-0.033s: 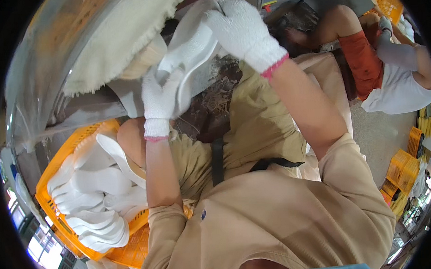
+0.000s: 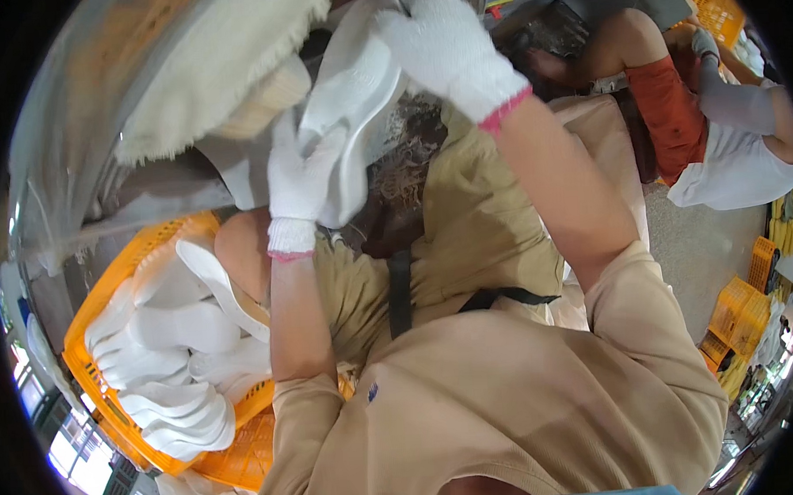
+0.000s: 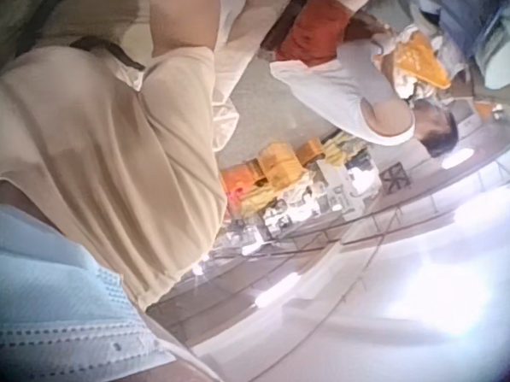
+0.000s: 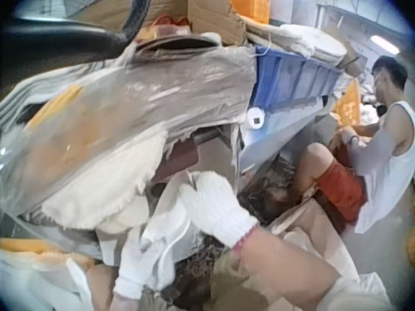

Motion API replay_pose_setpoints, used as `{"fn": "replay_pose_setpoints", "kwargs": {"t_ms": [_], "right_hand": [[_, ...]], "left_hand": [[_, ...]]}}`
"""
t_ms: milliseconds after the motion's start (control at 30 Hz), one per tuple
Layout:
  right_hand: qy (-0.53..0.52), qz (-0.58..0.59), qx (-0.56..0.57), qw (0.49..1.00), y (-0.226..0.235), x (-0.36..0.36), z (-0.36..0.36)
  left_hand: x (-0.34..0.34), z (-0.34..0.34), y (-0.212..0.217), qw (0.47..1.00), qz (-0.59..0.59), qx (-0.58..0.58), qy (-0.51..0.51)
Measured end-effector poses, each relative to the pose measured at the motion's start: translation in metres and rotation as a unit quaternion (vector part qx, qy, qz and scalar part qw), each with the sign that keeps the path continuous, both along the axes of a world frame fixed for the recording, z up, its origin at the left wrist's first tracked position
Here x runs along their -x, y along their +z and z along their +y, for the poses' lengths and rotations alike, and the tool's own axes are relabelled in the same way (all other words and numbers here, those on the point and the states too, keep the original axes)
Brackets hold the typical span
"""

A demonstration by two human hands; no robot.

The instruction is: The person repeatedly rubs white shoe parts against a rotating buffing wheel and then places them into an orange basket. The task is performed one at a time with both hands, and the person remains seated on the floor throughout.

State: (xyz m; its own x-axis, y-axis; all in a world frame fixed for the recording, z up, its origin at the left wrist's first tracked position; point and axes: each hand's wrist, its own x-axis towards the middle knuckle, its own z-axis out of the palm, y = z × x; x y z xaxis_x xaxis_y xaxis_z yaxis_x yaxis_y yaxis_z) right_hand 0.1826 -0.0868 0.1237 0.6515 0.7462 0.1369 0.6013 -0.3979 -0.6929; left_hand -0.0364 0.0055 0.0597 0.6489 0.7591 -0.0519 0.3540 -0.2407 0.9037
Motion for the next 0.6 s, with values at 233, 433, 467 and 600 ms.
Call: {"fn": "replay_pose_setpoints", "kwargs": {"t_ms": [233,433,467,600], "right_hand": [[0.098,-0.068,0.068,0.991,0.019,0.032,-0.067],[-0.043,-0.092,-0.063,0.993,0.031,0.026,-0.077],[-0.079,-0.049,-0.044,0.995,0.026,0.023,-0.062],[-0.087,-0.018,-0.037,0.995,0.000,-0.008,-0.018]], "left_hand": [[-0.098,-0.067,0.005,0.816,-0.342,0.435,0.168],[-0.161,-0.024,0.007,0.817,-0.244,0.503,0.144],[-0.151,-0.013,0.007,0.818,-0.248,0.511,0.089],[-0.077,0.015,0.010,0.995,0.088,0.026,0.046]]}}
